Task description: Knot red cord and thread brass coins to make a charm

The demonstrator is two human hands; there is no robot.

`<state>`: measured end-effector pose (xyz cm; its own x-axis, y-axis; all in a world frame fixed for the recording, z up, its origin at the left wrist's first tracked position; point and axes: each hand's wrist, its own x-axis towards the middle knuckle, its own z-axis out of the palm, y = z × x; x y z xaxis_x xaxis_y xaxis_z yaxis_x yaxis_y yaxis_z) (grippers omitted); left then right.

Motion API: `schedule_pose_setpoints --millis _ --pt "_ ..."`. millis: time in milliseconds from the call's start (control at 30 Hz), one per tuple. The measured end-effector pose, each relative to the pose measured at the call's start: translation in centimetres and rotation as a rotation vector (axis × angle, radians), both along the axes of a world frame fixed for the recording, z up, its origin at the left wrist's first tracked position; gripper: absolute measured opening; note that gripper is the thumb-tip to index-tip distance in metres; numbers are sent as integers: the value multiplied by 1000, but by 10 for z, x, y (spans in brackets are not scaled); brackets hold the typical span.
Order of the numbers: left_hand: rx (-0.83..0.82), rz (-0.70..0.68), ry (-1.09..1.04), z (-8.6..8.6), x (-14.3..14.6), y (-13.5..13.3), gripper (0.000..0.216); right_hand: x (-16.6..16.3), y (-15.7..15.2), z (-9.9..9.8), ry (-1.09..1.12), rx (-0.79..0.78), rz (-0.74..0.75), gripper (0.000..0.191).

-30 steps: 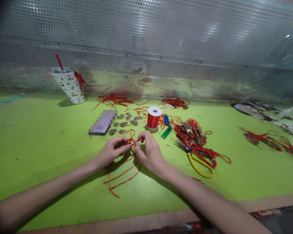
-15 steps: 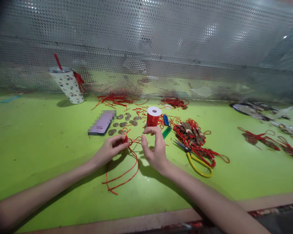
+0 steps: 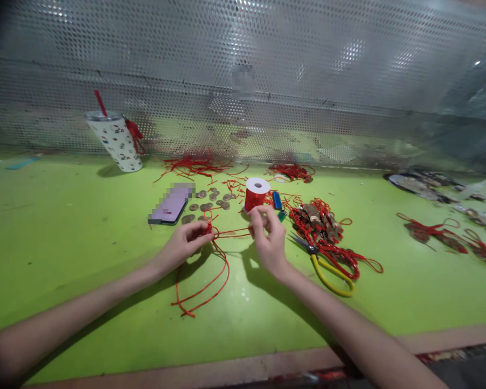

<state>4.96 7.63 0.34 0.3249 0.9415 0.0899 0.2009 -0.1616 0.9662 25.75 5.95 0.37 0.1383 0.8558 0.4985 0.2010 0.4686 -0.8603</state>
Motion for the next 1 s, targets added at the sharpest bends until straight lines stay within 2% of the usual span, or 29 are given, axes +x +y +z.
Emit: schedule_pose_setpoints --millis 100,167,300,400,500,600,667,767,1000 --pt "24 -31 42 -3 1 1 23 9 5 -2 -23 230 -74 19" --pt "38 -10 74 -4 0 4 23 13 7 -2 -77 326 -105 16" --pt "43 43 116 -4 -5 10 23 17 9 3 -223 387 -222 14" --pt "36 -6 106 2 -5 10 24 15 9 8 -505 380 -239 10" --pt "46 -83 111 9 0 3 22 4 1 7 -639 253 -35 12" --pt "65 -138 141 14 3 -4 15 -11 -9 1 -442 -62 245 21" --pt "79 -141 161 16 3 -4 11 -19 -13 -3 -301 -235 354 24" --pt "66 -127 155 17 -1 1 16 -22 -13 -7 -165 -360 383 28" --pt "96 -6 144 17 -13 17 19 -18 -5 -7 -37 -433 372 30"
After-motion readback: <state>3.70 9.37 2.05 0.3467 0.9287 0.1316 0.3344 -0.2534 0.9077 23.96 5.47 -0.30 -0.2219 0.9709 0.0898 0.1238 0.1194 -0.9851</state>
